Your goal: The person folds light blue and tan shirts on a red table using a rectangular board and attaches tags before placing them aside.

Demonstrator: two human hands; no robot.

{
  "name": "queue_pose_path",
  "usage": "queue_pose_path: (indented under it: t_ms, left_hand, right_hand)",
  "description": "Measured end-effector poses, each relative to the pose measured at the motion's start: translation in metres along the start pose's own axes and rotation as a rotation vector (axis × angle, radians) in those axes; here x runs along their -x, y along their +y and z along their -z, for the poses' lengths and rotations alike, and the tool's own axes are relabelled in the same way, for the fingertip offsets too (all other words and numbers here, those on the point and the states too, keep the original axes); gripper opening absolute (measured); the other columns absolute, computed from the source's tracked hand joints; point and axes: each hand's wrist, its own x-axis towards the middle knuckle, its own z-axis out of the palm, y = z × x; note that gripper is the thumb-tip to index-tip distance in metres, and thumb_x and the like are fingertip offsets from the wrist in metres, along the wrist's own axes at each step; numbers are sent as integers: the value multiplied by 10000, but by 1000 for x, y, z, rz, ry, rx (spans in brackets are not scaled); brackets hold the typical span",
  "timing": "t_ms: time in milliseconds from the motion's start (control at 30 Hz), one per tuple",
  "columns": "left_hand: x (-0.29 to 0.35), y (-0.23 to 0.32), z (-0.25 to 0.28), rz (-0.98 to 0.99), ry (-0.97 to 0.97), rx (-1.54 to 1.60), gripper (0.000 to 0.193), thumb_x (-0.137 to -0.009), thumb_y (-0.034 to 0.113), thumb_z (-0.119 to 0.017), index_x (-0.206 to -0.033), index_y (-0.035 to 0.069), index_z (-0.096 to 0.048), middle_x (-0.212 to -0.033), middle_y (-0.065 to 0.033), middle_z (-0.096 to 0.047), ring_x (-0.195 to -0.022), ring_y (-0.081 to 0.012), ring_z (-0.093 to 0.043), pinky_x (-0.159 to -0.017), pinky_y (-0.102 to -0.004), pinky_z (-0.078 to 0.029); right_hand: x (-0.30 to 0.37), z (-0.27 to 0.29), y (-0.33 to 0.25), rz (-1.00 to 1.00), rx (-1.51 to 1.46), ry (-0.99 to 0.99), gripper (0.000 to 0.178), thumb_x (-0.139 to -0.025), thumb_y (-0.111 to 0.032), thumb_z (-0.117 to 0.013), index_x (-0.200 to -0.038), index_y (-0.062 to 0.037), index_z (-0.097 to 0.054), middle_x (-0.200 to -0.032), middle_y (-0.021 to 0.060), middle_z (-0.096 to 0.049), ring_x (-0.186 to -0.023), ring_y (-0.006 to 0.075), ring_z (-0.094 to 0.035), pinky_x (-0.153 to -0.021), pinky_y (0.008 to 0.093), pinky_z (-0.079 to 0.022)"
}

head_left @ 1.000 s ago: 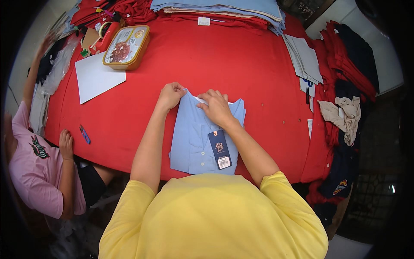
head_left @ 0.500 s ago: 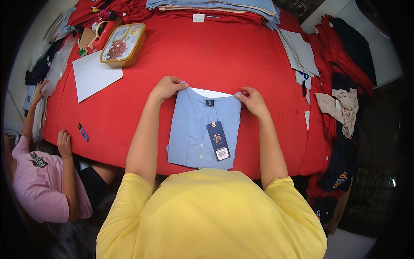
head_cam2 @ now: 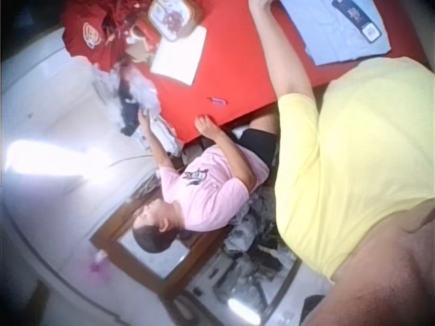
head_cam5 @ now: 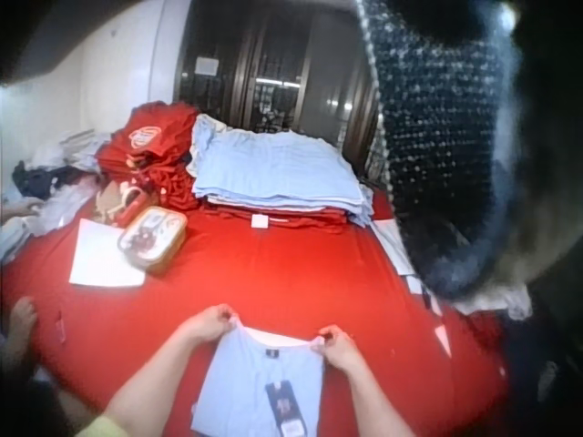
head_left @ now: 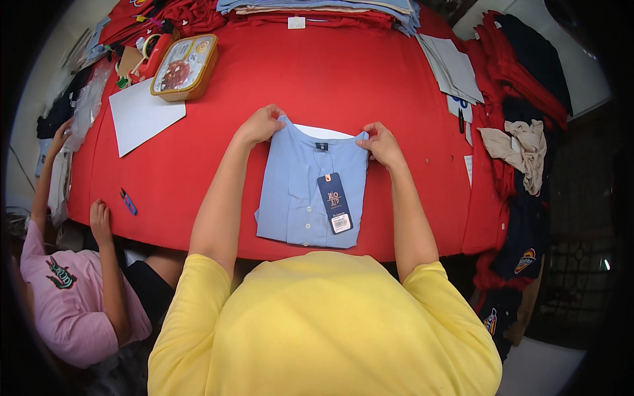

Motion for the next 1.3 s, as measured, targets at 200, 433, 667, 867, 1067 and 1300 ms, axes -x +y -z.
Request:
queue_pose_path:
  t_ms: [200,433,667,867,1067,1300]
  left_hand:
    - [6,2,20,-136,-94,48,115,-852,74,-665,-927,-14,-664,-800,-79,-681,-733,-137,-639,-698,-277,-511]
    - [-24,-26,-1,-89,139,-347,278,-835,186,-694,-1002,-36,-684,-865,-155,-689,-834,-243,-667,-764,-340,-515]
    - [-8,-29,-4,-150,182,-301,226,-860,165,-662,-977,-28,-678,-838,-103,-679,-771,-178,-640,-732,-309,-504]
    - [-13,-28,-8,-140,147,-221,195,-863,142,-657,-968,-21,-678,-827,-84,-676,-747,-148,-628,-717,-293,-499]
    - [-9,-23,-8,-158,154,-255,196,-855,136,-662,-967,-24,-677,-825,-88,-685,-749,-153,-641,-714,-294,-504]
    - [1,-23,-6,-217,244,-316,198,-842,146,-667,-976,1,-684,-817,-102,-687,-746,-159,-651,-697,-301,-511]
  right_hand:
    - [11,16,-18,-92,-176,-117,164,-839,-123,-684,-941,-2,-641,-730,43,-620,-613,127,-587,-538,253,-492]
    - [-5,2,-24,-191,112,-124,196,-842,-140,-686,-990,-23,-634,-815,92,-646,-678,183,-630,-603,293,-534]
    - [93,-12,-86,312,544,63,323,-801,-275,-712,-1055,-91,-635,-1043,148,-580,-1010,320,-600,-848,396,-487]
    - [101,-26,-74,138,304,-230,181,-811,-130,-705,-922,-17,-618,-823,105,-636,-735,225,-635,-638,337,-506]
    - [91,-27,-73,-7,-252,-301,166,-853,-135,-677,-906,4,-603,-679,63,-619,-527,114,-577,-477,267,-462]
    - [66,-17,-56,275,417,237,323,-865,-187,-645,-1153,-46,-607,-1183,173,-561,-1081,320,-553,-912,396,-456]
